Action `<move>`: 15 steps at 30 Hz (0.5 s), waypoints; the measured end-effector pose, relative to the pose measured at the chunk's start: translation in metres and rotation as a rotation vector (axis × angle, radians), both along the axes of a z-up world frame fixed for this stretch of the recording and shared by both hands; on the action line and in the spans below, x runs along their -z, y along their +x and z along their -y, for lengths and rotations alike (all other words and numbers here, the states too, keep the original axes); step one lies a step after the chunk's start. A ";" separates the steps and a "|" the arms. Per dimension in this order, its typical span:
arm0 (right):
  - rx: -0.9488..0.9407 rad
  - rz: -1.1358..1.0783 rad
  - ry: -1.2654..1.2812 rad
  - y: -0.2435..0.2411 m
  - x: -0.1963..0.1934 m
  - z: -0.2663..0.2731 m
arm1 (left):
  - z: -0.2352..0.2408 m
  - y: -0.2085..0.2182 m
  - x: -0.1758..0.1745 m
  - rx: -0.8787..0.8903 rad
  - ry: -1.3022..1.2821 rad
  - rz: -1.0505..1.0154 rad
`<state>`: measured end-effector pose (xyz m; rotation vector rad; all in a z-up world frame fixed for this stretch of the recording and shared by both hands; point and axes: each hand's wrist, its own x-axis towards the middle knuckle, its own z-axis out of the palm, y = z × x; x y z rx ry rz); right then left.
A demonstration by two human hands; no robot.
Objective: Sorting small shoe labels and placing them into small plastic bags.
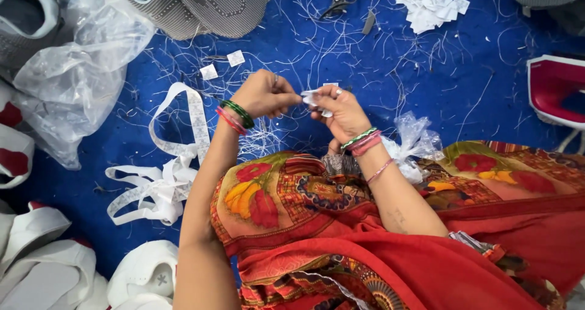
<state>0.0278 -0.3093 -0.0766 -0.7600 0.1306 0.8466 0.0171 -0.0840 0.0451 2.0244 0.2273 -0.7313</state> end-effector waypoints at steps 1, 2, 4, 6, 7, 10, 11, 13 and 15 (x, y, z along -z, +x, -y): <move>0.022 0.004 -0.018 0.000 0.003 0.001 | -0.005 -0.002 -0.005 0.036 0.074 -0.036; 0.022 0.005 -0.016 0.002 0.003 0.005 | -0.008 -0.005 -0.016 0.036 0.076 -0.035; 0.011 -0.022 -0.039 0.006 0.004 0.014 | -0.015 -0.011 -0.037 0.136 0.353 -0.181; -0.021 -0.035 -0.053 0.008 -0.004 0.020 | -0.008 -0.009 -0.050 0.162 0.423 -0.161; -0.055 -0.049 -0.067 0.008 -0.008 0.024 | -0.005 -0.009 -0.057 0.187 0.492 -0.143; -0.126 -0.057 0.054 0.008 -0.014 0.027 | -0.003 -0.005 -0.017 0.375 0.112 0.760; -0.129 -0.056 0.056 0.009 -0.019 0.028 | 0.006 -0.003 -0.008 0.372 0.116 0.760; -0.200 -0.018 0.169 0.011 -0.028 0.034 | 0.025 0.002 0.011 0.263 -0.408 0.157; -0.213 0.031 0.180 0.016 -0.027 0.046 | 0.020 -0.002 0.022 0.211 -0.362 -0.001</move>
